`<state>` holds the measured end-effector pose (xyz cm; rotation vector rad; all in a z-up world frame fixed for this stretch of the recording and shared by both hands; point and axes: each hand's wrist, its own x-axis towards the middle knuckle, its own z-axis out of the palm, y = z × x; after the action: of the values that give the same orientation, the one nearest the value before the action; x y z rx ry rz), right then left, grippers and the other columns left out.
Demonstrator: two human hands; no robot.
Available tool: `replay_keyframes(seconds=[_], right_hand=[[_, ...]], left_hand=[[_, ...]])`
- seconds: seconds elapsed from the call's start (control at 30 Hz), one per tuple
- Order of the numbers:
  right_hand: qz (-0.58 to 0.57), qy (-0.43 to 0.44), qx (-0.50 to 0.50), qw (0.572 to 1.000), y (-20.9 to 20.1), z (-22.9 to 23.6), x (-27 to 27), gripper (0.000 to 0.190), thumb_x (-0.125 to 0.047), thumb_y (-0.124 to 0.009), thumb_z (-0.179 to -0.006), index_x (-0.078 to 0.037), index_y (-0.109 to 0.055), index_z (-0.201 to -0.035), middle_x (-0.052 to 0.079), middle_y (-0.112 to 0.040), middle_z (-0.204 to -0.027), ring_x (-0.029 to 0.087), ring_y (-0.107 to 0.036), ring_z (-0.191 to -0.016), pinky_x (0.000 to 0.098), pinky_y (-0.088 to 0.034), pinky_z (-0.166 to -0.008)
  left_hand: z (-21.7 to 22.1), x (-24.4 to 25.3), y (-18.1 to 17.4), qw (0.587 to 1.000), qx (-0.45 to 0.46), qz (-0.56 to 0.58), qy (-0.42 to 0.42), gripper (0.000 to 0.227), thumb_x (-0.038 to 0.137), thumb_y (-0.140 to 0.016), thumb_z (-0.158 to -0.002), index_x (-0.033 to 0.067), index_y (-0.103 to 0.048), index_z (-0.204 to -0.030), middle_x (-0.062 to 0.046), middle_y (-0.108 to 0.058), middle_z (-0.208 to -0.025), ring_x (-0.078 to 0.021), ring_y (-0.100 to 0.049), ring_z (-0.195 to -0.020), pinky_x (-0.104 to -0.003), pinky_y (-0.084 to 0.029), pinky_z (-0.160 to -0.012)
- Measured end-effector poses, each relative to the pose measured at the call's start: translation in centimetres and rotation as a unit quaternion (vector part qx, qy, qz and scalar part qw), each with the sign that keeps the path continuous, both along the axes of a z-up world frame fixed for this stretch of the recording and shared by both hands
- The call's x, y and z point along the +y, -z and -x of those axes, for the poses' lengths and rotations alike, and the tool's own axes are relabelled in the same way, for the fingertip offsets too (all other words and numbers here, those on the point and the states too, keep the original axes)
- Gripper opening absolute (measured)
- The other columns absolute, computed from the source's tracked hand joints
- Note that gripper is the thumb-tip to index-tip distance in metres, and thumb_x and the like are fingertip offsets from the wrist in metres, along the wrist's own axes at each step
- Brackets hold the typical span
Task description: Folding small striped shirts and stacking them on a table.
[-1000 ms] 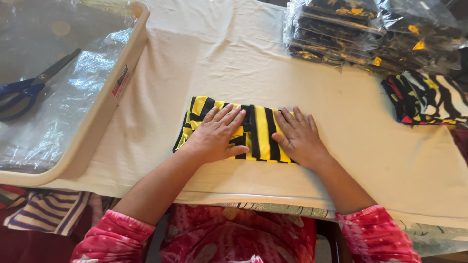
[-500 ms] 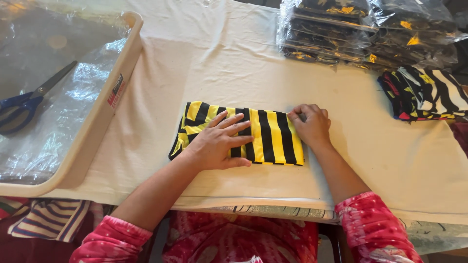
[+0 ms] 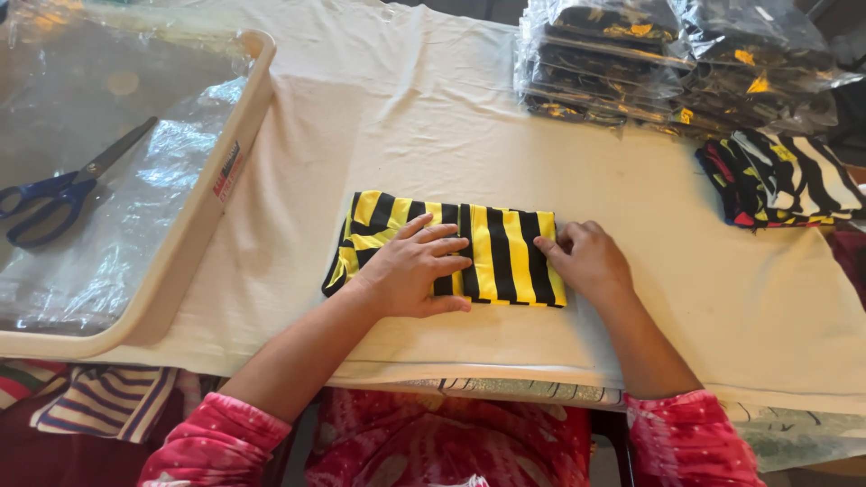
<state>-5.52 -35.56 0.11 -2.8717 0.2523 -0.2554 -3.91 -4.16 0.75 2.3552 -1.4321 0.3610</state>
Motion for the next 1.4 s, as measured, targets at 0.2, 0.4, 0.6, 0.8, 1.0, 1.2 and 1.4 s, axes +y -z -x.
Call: replay_keyframes(seconds=[0.2,0.4,0.6,0.8,1.0,1.2,1.4], right_hand=[[-0.383,0.04,0.07,0.92,2.2,-1.6,-1.5,0.039,-0.041,-0.071,-0.099,-0.003,-0.071,-0.107,0.017,-0.069,-0.092,0.021,-0.059,-0.074,0.0387,-0.047,-0.067],[-0.558,0.059,0.139,0.816,-1.8,0.2,1.1,0.053,-0.032,-0.067,-0.092,-0.012,-0.051,-0.138,0.004,-0.073,-0.114,0.016,-0.071,-0.091,0.0312,-0.059,-0.071],[-0.722,-0.039,0.142,0.676,-0.5,-0.3,0.7,0.055,-0.008,-0.074,-0.085,0.001,-0.055,-0.136,0.015,-0.071,-0.119,0.025,-0.073,-0.101,0.0407,-0.062,-0.086],[-0.682,-0.043,0.13,0.718,-0.6,-0.2,0.5,0.059,-0.004,-0.077,-0.077,-0.002,-0.056,-0.132,0.009,-0.072,-0.114,0.019,-0.075,-0.096,0.0349,-0.065,-0.082],[-0.596,0.016,0.127,0.793,0.1,-0.5,0.4,0.053,-0.047,-0.065,-0.1,-0.004,-0.065,-0.129,0.004,-0.063,-0.085,0.008,-0.052,-0.054,0.0239,-0.037,-0.039],[-0.533,0.011,0.136,0.835,1.4,-0.9,0.3,0.047,-0.038,-0.064,-0.095,-0.007,-0.065,-0.13,0.003,-0.069,-0.087,0.013,-0.053,-0.058,0.0314,-0.037,-0.042],[-0.176,-0.012,0.013,0.984,0.9,-0.9,0.1,0.046,-0.04,-0.066,-0.097,-0.006,-0.07,-0.127,0.011,-0.075,-0.094,0.022,-0.069,-0.079,0.0361,-0.054,-0.073]], left_hand=[[-0.2,0.1,0.1,1.0,0.0,0.004,-0.009,0.067,0.07,-0.064,-0.086,0.0109,-0.075,-0.117,-0.011,-0.065,-0.136,-0.0315,-0.048,-0.14,-0.056,-0.023,-0.122],[-0.2,-0.1,0.2,1.0,0.004,0.006,-0.002,0.068,0.07,-0.064,-0.086,0.0112,-0.075,-0.116,-0.011,-0.067,-0.133,-0.0307,-0.049,-0.138,-0.057,-0.022,-0.122],[-0.5,0.8,-0.9,0.999,-0.015,0.026,-0.01,0.06,0.068,-0.066,-0.086,0.0127,-0.078,-0.106,-0.009,-0.07,-0.126,-0.0301,-0.054,-0.133,-0.056,-0.025,-0.122],[-1.0,2.0,-1.1,0.993,-0.034,0.103,-0.046,0.048,0.061,-0.067,-0.091,0.0155,-0.079,-0.1,-0.006,-0.072,-0.122,-0.0281,-0.059,-0.129,-0.056,-0.029,-0.122],[-0.7,1.0,-0.5,0.995,-0.042,0.082,-0.042,0.055,0.062,-0.066,-0.092,0.0144,-0.073,-0.118,-0.008,-0.068,-0.131,-0.03,-0.057,-0.132,-0.055,-0.029,-0.123],[-0.4,-0.6,0.7,0.997,-0.059,0.026,-0.038,0.081,0.074,-0.055,-0.089,0.0123,-0.062,-0.142,-0.013,-0.06,-0.146,-0.0347,-0.045,-0.142,-0.058,-0.02,-0.12],[-0.2,-0.3,0.7,0.998,0.003,-0.037,-0.06,0.079,0.077,-0.052,-0.088,0.0164,-0.063,-0.139,-0.009,-0.061,-0.144,-0.0323,-0.044,-0.144,-0.059,-0.017,-0.124]])
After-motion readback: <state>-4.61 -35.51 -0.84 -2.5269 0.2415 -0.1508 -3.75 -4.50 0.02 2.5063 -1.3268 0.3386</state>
